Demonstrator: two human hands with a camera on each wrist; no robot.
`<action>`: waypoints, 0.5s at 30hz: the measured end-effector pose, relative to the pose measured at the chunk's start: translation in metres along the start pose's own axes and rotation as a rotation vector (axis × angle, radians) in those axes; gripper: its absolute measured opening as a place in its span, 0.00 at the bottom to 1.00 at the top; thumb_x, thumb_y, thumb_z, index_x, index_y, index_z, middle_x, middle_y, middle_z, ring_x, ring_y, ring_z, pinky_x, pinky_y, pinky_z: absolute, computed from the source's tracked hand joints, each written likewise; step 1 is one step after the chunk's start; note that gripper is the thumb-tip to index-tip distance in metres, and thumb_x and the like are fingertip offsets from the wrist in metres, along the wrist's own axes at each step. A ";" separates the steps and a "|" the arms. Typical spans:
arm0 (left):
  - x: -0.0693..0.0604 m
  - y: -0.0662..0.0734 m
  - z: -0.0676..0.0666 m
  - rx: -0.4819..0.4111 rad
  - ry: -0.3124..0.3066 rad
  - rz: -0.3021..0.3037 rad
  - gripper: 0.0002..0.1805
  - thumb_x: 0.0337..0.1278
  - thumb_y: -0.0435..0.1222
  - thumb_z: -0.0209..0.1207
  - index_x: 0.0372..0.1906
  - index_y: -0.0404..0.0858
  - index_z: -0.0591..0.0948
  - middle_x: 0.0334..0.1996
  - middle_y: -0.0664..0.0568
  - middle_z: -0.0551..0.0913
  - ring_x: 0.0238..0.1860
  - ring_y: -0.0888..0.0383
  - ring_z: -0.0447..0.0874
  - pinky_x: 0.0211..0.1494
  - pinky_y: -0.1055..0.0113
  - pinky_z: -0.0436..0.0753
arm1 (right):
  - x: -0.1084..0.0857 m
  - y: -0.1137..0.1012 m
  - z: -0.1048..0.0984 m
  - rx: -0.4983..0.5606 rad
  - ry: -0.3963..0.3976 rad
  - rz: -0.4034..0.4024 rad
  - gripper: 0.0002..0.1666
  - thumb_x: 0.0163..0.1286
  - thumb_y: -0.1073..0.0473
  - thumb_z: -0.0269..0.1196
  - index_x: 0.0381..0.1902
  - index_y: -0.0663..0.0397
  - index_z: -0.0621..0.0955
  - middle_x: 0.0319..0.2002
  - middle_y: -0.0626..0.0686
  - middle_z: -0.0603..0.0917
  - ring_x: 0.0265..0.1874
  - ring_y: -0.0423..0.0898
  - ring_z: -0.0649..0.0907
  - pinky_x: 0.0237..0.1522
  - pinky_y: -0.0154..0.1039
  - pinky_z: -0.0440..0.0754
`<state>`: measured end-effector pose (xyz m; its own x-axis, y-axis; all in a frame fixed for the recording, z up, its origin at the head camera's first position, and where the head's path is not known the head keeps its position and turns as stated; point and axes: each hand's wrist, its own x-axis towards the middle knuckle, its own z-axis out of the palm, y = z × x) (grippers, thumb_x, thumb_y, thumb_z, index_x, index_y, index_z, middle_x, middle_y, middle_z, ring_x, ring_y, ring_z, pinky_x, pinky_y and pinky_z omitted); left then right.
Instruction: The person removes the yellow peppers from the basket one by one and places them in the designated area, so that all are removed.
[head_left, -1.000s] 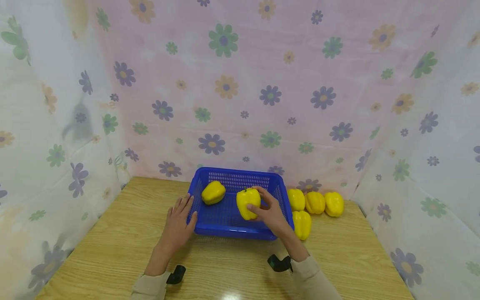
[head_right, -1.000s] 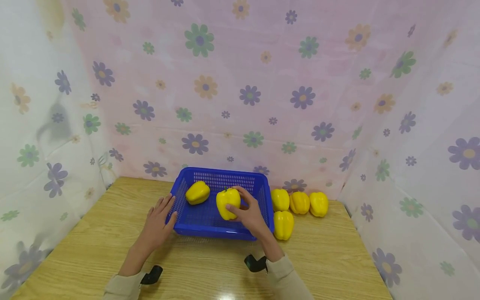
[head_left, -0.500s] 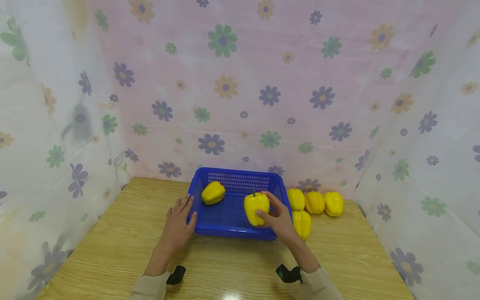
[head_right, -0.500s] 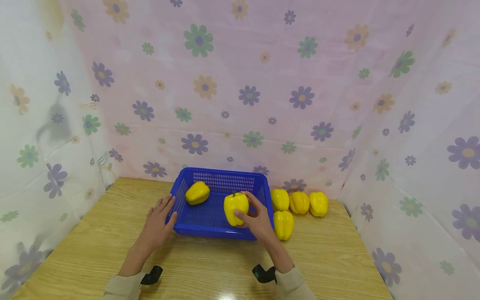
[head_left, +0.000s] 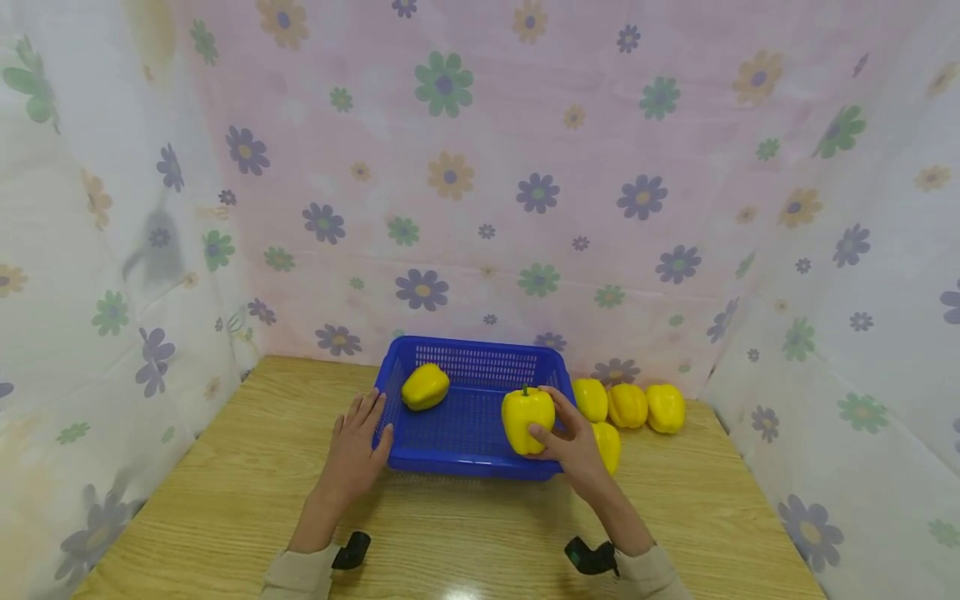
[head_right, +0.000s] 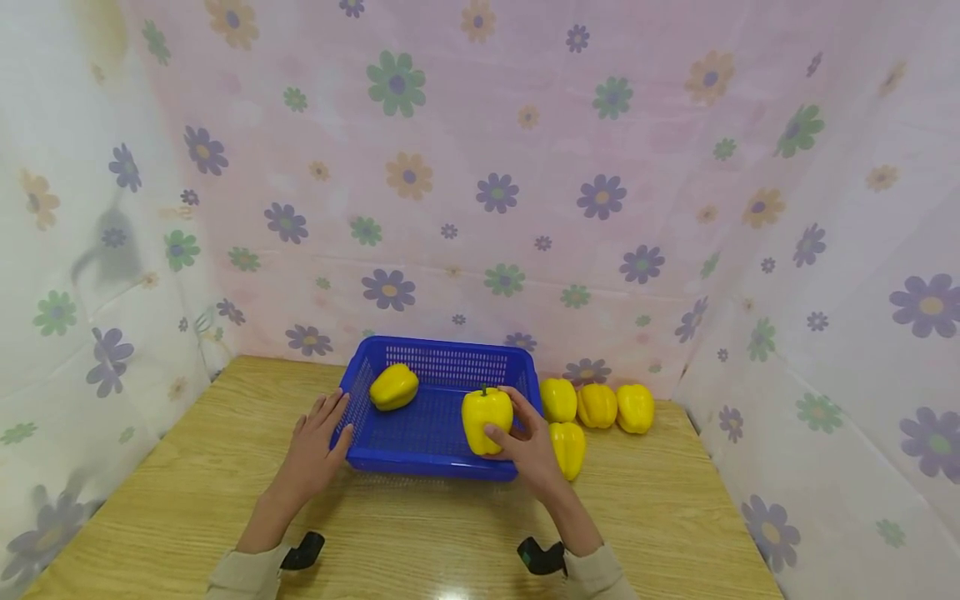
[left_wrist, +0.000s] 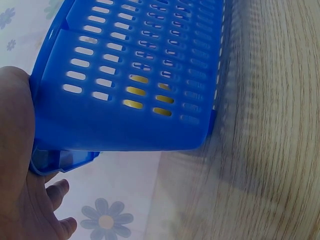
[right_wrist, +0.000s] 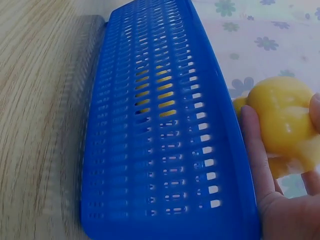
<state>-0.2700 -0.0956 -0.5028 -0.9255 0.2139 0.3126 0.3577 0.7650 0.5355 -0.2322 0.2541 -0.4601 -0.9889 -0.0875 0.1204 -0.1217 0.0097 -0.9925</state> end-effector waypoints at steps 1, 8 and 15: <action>0.000 0.000 0.000 0.000 0.001 0.000 0.33 0.78 0.43 0.49 0.78 0.32 0.61 0.79 0.38 0.57 0.80 0.35 0.48 0.75 0.28 0.48 | -0.001 0.000 -0.001 0.007 0.003 -0.001 0.35 0.75 0.64 0.62 0.76 0.47 0.65 0.73 0.59 0.66 0.55 0.55 0.83 0.44 0.50 0.89; -0.001 0.002 -0.001 -0.002 -0.001 -0.001 0.33 0.78 0.43 0.49 0.78 0.32 0.61 0.80 0.39 0.57 0.80 0.34 0.48 0.75 0.28 0.48 | -0.006 -0.004 -0.006 0.044 0.017 0.018 0.35 0.75 0.64 0.62 0.76 0.50 0.64 0.73 0.60 0.66 0.52 0.49 0.85 0.44 0.52 0.89; -0.001 0.003 -0.002 0.004 -0.001 -0.001 0.33 0.78 0.43 0.48 0.78 0.32 0.60 0.80 0.39 0.56 0.80 0.35 0.48 0.75 0.28 0.49 | -0.009 -0.003 -0.014 0.061 0.033 0.042 0.36 0.75 0.64 0.61 0.77 0.48 0.64 0.71 0.57 0.67 0.51 0.47 0.86 0.43 0.49 0.89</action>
<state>-0.2679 -0.0950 -0.4999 -0.9258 0.2137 0.3117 0.3566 0.7675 0.5327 -0.2238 0.2685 -0.4581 -0.9954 -0.0554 0.0779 -0.0753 -0.0477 -0.9960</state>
